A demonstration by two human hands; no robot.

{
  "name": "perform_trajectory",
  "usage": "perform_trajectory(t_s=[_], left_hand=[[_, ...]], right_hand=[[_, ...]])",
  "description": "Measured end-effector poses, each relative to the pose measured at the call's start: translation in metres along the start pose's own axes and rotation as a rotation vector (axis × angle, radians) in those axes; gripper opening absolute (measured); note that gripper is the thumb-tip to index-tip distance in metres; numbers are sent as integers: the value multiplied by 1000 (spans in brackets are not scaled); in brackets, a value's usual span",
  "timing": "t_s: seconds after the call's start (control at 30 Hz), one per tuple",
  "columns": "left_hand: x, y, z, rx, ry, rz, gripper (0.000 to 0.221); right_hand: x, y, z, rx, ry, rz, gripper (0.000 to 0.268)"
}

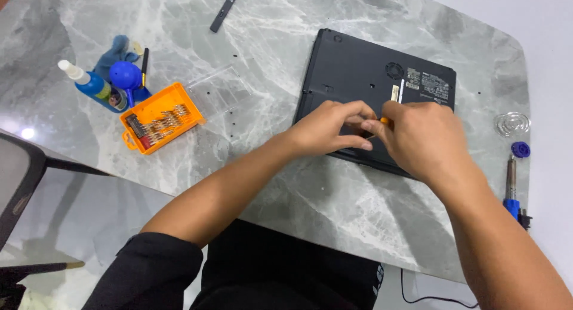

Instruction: Removing multiple screws from the back of a laptop using a precision screwdriver to disassemble the casing.

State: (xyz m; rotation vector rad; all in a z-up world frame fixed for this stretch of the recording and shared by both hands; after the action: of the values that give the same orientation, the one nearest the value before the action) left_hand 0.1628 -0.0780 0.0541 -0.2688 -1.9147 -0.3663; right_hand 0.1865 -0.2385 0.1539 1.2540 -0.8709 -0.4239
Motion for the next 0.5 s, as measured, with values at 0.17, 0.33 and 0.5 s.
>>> perform_trajectory(t_s=[0.17, 0.33, 0.5], left_hand=[[-17, -6, -5, 15, -48, -182, 23], [-32, -4, -4, 10, -80, -205, 15], [-30, -3, 0, -54, -54, -166, 12]], right_hand=[[1, -12, 6, 28, -39, 88, 43], [-4, 8, 5, 104, 53, -344, 29], [4, -14, 0, 135, 59, -171, 17]])
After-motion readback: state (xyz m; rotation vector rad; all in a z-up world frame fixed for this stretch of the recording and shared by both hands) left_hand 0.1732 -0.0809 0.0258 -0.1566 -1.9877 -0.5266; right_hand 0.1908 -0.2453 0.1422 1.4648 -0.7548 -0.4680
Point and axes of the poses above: each hand's wrist, its own z-axis away from the middle knuckle, its own y-axis out of the back of the hand, x = y × z, the point moved 1 cm from there along -z, towards the middle knuckle, and after that the axes turned 15 degrees about z, right-handed, at the moved point
